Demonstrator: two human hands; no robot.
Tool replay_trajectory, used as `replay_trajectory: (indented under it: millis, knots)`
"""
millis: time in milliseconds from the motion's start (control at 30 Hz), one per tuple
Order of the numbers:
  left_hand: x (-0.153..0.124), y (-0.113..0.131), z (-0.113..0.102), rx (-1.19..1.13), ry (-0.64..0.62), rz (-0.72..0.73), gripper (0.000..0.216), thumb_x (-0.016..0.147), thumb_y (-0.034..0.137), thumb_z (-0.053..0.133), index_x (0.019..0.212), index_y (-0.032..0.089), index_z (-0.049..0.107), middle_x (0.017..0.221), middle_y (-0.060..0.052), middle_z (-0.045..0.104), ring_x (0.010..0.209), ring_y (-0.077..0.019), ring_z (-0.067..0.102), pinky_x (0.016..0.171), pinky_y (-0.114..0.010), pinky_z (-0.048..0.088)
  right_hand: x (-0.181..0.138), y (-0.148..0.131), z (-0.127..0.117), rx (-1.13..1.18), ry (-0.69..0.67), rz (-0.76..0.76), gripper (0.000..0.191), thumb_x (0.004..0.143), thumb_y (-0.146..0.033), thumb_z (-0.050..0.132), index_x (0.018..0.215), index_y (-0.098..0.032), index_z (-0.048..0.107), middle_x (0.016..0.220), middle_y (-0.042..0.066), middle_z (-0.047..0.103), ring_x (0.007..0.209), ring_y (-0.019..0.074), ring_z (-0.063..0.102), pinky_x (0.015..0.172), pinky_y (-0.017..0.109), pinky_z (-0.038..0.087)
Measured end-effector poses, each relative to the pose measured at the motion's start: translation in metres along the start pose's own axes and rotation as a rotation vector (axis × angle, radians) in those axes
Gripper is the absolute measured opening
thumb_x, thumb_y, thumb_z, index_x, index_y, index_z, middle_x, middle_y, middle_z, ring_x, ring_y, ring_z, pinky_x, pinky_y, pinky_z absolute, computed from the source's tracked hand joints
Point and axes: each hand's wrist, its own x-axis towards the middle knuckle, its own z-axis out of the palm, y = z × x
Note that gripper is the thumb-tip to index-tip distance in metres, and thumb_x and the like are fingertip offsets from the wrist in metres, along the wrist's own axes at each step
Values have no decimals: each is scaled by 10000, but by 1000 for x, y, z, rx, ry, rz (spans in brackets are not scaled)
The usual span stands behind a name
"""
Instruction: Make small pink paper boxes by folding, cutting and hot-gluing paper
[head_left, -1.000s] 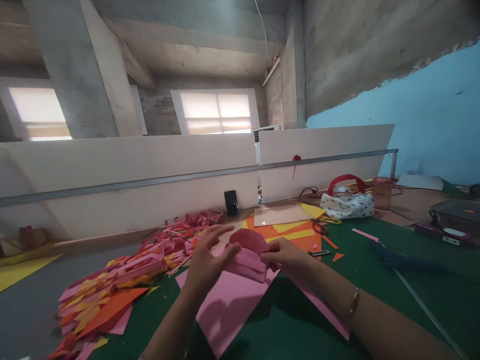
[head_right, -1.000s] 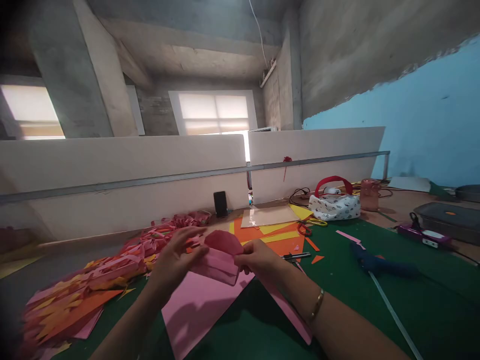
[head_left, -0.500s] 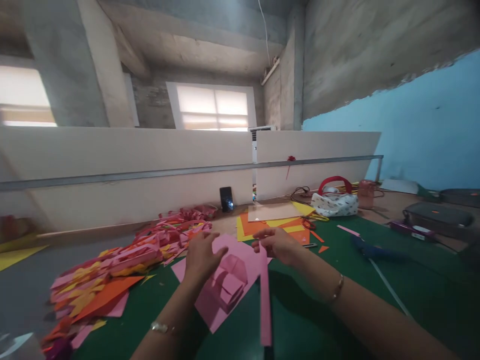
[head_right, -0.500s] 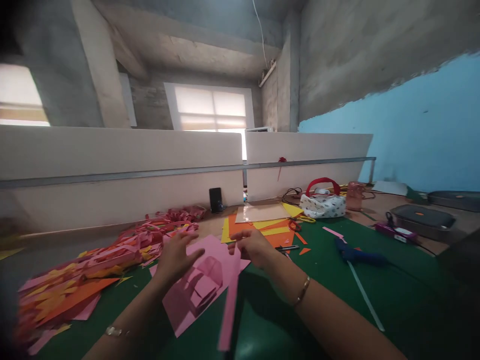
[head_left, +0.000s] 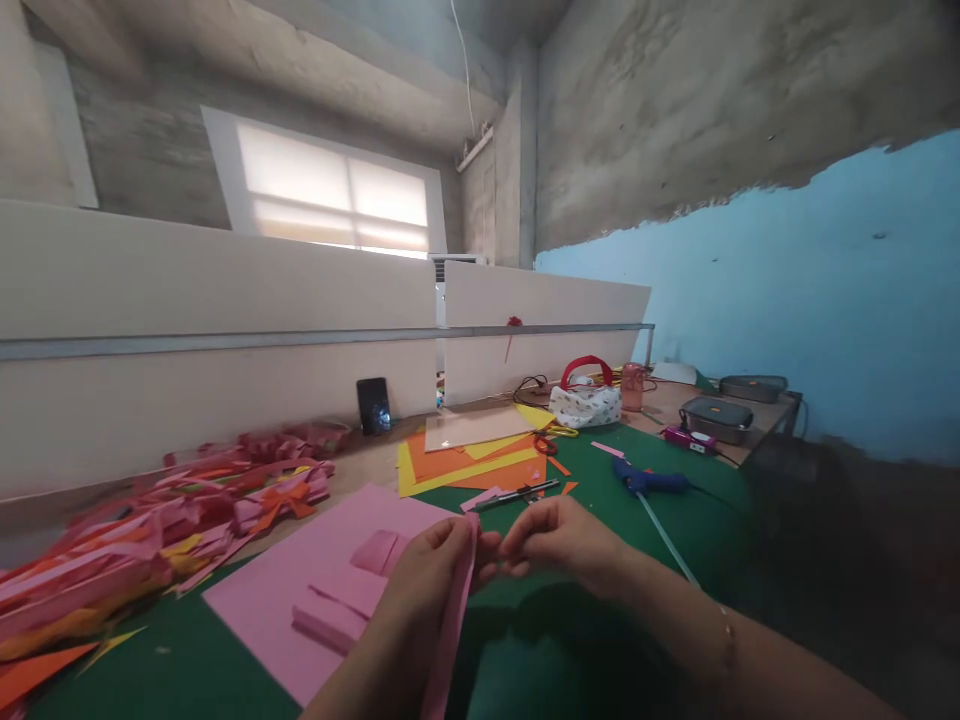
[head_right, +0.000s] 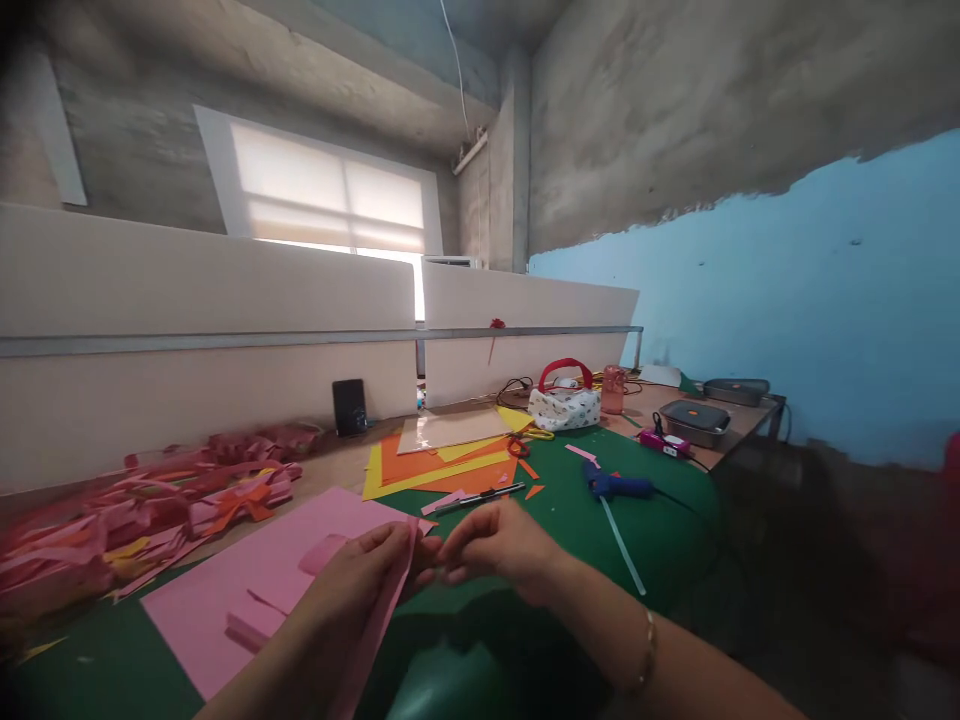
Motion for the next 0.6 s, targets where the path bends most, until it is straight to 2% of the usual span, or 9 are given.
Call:
replay_trajectory:
  millis: [100,167,267,333,433,500,600]
  knots:
    - [-7,4,7,9,17,-27,204,706,311,648,695,149,525,608,-42,640,511,-116,604,502,-211,457,-10,9,-70,-351,188,33,317,683,-79,471,952,-151,623,992,84,650,972,204,589,856,339,417]
    - [-12,6,11,69,27,-30,175,738,281,615,708,143,512,605,-35,628,480,-106,596,487,-207,455,-17,21,-114,-600,323,96,439,647,-11,463,1048,-140,587,1102,149,587,1109,271,490,912,410,342]
    - [-14,6,15,94,40,-40,148,769,264,587,768,141,505,599,-21,611,470,-98,588,498,-212,461,-21,48,-157,-885,422,202,487,571,38,480,1028,-81,599,1057,241,558,1070,386,482,856,519,310]
    - [-11,1,16,69,20,-46,189,758,289,610,801,141,502,588,-14,601,477,-101,588,501,-214,458,-20,64,-170,-992,449,231,482,549,39,483,990,-96,624,977,227,584,1013,414,507,823,542,306]
    - [-8,-8,16,45,7,-36,286,708,372,655,799,141,512,595,-14,597,495,-107,590,504,-219,455,-18,74,-174,-1034,494,234,326,581,-34,505,858,-122,653,894,204,608,955,417,536,784,521,344]
    - [-9,-15,16,59,24,-30,339,687,438,652,796,141,532,609,-15,591,477,-98,569,476,-215,436,-21,73,-170,-980,500,195,227,654,-143,514,837,-138,648,907,194,626,936,384,559,766,471,396]
    - [-13,-22,14,103,61,-15,388,686,485,628,835,133,563,634,-20,580,476,-95,551,458,-214,410,-34,69,-147,-841,460,81,304,775,-363,447,948,-189,627,1010,130,646,990,301,569,791,362,453]
